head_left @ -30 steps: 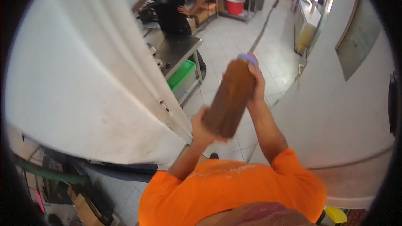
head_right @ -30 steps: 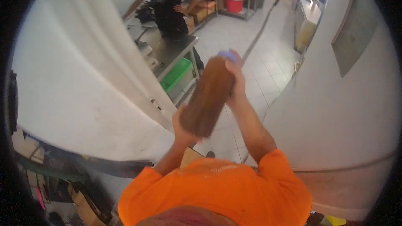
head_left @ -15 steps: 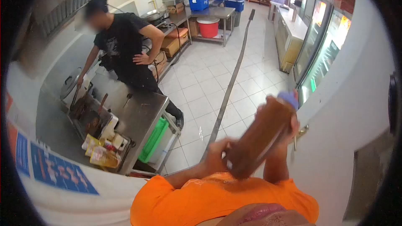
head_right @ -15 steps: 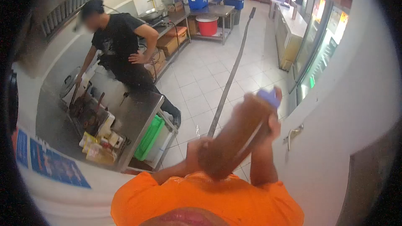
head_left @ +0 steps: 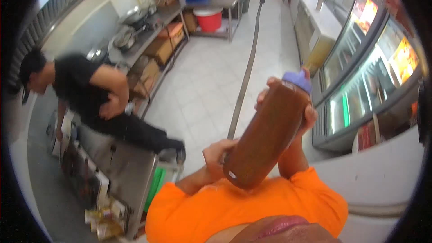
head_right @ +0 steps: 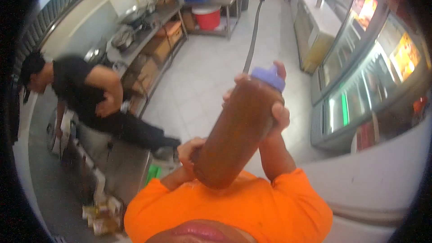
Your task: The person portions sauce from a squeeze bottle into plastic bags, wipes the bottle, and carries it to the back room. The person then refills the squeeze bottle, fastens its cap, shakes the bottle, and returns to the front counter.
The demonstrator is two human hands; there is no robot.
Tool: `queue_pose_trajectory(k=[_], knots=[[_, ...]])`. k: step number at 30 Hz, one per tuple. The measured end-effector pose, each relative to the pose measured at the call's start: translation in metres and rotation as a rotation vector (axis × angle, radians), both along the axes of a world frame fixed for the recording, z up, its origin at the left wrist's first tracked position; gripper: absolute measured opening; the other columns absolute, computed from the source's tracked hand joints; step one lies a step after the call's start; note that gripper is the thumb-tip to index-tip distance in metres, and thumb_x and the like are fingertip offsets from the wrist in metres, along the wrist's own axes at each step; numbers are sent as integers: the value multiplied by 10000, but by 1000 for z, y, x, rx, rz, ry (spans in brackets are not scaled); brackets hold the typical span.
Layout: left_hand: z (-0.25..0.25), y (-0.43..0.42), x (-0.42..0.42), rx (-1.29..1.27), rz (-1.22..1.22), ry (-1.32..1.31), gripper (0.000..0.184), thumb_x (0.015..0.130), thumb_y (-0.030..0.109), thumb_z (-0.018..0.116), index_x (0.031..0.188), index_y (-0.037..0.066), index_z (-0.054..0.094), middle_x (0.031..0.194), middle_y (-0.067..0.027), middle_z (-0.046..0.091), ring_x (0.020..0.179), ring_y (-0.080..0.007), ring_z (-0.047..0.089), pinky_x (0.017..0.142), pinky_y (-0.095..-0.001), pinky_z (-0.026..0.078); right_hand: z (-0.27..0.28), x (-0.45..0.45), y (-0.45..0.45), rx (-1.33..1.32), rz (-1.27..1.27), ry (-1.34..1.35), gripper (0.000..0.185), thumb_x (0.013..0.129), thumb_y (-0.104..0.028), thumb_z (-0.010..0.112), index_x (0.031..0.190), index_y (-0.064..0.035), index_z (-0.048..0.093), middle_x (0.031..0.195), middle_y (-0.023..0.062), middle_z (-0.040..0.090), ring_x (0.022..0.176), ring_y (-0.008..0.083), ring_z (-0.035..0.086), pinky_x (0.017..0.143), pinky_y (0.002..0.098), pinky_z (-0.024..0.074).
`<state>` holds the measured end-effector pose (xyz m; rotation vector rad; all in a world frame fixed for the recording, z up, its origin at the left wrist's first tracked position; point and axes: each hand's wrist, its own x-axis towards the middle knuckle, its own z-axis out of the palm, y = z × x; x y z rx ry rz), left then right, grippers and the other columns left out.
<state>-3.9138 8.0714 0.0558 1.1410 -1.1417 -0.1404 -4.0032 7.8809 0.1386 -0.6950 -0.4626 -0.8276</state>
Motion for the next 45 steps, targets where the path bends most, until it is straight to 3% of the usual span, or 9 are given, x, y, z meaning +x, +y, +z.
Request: queue_pose_trajectory(k=[5, 8, 11, 17, 21, 30, 33, 36, 45], knots=[[-4, -170, 113, -48, 26, -172, 401, 748, 77, 906, 1048, -37, 665, 882, -112, 733, 764, -186, 704, 685, -301, 580, 14, 123, -202, 160, -143, 438, 789, 927, -603, 526, 1380, 44, 521, 1295, 302, 601, 951, 471, 671, 767, 573, 577], [24, -295, 153, -140, -88, -27, 188, 928, 180, 719, 960, -2, 680, 886, -84, 708, 808, -164, 667, 709, -336, 557, 21, 139, -310, -36, -49, 140, 787, 922, -603, 537, 1382, 36, 525, 1216, 286, 648, 958, 386, 700, 821, 514, 599], [18, -404, 211, -32, -164, -202, 472, 705, 162, 940, 1060, -13, 683, 923, -118, 736, 781, -134, 691, 690, -301, 567, 17, 165, -411, 29, -278, 245, 805, 921, -596, 544, 1450, 9, 480, 1257, 307, 622, 1021, 393, 698, 853, 523, 608], [36, -647, 267, -178, -383, -266, 289, 765, 97, 834, 1014, 4, 719, 758, -102, 712, 647, -120, 664, 592, -258, 516, 24, 198, -603, -88, -339, -112, 784, 885, -517, 631, 1538, -146, 404, 1361, 304, 531, 1064, 486, 664, 851, 552, 614], [44, -817, 340, 58, -504, -38, 768, 381, 241, 1070, 996, -22, 692, 881, -38, 716, 787, -117, 699, 682, -279, 572, 21, 247, -779, 19, -582, 218, 676, 887, -444, 628, 1468, -167, 420, 1286, 305, 570, 1014, 502, 671, 815, 556, 622], [-7, -1084, 520, 110, -554, 376, 1073, 733, 340, 930, 1545, 41, 297, 1482, -166, 472, 1335, -285, 533, 1033, -409, 487, 45, 447, -1075, -276, -997, 313, 811, 765, -169, 781, 1468, -113, 381, 1188, 153, 622, 1078, 250, 630, 981, 378, 495], [-33, -1178, 600, 81, -483, 359, 952, 795, 329, 866, 1526, 41, 328, 1456, -166, 486, 1259, -288, 580, 1001, -403, 503, 41, 522, -1191, -221, -1022, 340, 739, 841, -312, 667, 1462, -62, 355, 1188, 281, 625, 1028, 420, 679, 897, 530, 585], [-40, -1270, 679, 144, -358, 391, 766, 892, 397, 744, 1480, 58, 389, 1387, -168, 503, 1195, -318, 608, 965, -428, 538, 18, 578, -1347, 195, -573, 326, 653, 879, -382, 617, 1383, 8, 476, 1184, 277, 642, 1024, 409, 678, 876, 517, 590], [-55, -1678, 822, 294, -466, 588, 438, 938, 233, 576, 1343, 93, 484, 1227, -99, 594, 1051, -234, 640, 850, -376, 526, -26, 649, -1641, 519, -730, 414, 682, 863, -496, 605, 1311, 15, 550, 1076, 233, 665, 952, 366, 697, 847, 495, 597]])
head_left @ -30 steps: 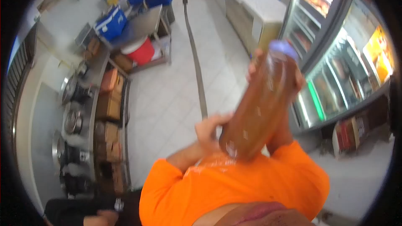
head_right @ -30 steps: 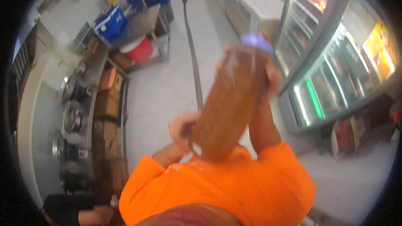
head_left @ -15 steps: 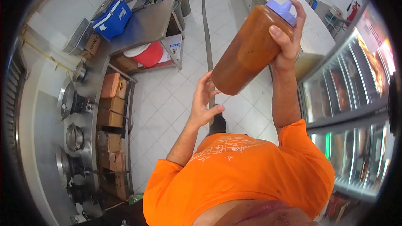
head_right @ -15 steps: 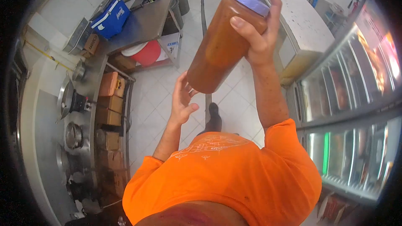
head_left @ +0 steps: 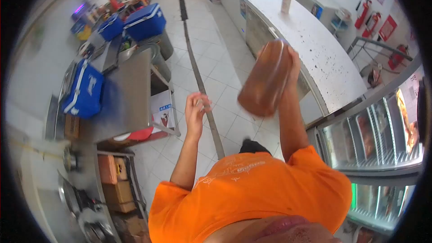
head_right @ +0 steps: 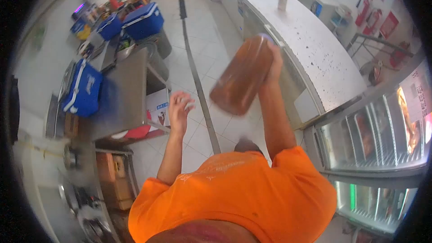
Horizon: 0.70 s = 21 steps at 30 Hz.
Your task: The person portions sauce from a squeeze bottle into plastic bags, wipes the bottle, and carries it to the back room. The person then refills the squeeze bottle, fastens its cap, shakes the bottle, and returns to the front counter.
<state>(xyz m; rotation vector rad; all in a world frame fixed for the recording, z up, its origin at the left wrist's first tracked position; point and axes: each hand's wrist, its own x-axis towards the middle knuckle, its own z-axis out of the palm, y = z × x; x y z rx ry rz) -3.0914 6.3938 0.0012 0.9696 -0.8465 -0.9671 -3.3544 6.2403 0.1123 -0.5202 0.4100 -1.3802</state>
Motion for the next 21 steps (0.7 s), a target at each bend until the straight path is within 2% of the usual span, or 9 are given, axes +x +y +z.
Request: queue_pose_trajectory(k=[2, 6, 8, 10, 11, 13, 16, 19, 21], knots=[[-21, -113, 23, -84, -106, -78, 413, 946, 206, 562, 1337, 93, 491, 1213, -93, 610, 1033, -228, 646, 838, -364, 524, -6, 0, -73, 28, 18, -20, 669, 858, -465, 621, 1334, -3, 530, 1064, 236, 659, 920, 355, 698, 835, 475, 605], [-124, -306, 103, 153, 34, -342, 316, 980, 108, 470, 1283, 51, 537, 1113, -74, 656, 941, -162, 648, 792, -294, 507, 11, 64, -185, -86, -209, 47, 578, 874, -524, 607, 1159, -21, 630, 1029, 176, 678, 870, 290, 694, 741, 404, 602], [-225, -355, 159, 334, 55, -474, 345, 1039, 315, 530, 1262, 56, 579, 1124, -80, 688, 1024, -155, 650, 840, -328, 520, 12, 60, -296, 9, -12, -68, 594, 877, -511, 610, 1185, -3, 622, 1023, 188, 679, 876, 307, 696, 745, 428, 606], [-340, -358, 212, 514, 111, -765, 346, 1048, 326, 513, 1249, 56, 595, 1137, -82, 681, 1002, -181, 654, 812, -347, 527, 9, 80, -383, 160, 41, -94, 637, 875, -519, 616, 1209, 24, 612, 1007, 206, 683, 901, 333, 694, 768, 445, 604], [-376, -340, 229, 704, 72, -811, 350, 1041, 322, 519, 1253, 54, 596, 1147, -89, 679, 1014, -192, 649, 827, -355, 521, 8, 99, -421, 87, 42, -33, 640, 877, -529, 611, 1204, 21, 614, 1008, 204, 685, 907, 328, 693, 776, 442, 602], [-404, -293, 253, 1073, 33, -671, 359, 1026, 315, 533, 1261, 51, 598, 1165, -103, 673, 1040, -215, 640, 858, -372, 509, -6, 149, -486, -71, 37, 71, 647, 880, -550, 601, 1192, 16, 620, 1010, 199, 690, 920, 318, 690, 792, 436, 599], [-402, -251, 272, 1489, 98, -349, 376, 1004, 304, 552, 1273, 45, 601, 1193, -125, 665, 1078, -249, 627, 905, -398, 491, -14, 198, -621, 64, 155, 5, 651, 871, -516, 613, 1232, 25, 598, 1044, 221, 684, 917, 335, 689, 814, 452, 594], [-399, -291, 301, 1713, 167, -179, 396, 983, 293, 572, 1285, 39, 605, 1220, -147, 657, 1116, -284, 613, 951, -423, 473, -33, 244, -744, 15, 260, -52, 642, 854, -460, 644, 1311, -18, 557, 1128, 204, 647, 997, 332, 663, 883, 469, 571], [-403, -359, 335, 1778, 209, -117, 410, 968, 286, 585, 1293, 36, 607, 1239, -161, 652, 1141, -306, 604, 982, -440, 460, -19, 298, -822, -114, 251, -38, 655, 845, -443, 655, 1344, -35, 538, 1185, 192, 623, 1053, 329, 643, 922, 470, 555]])
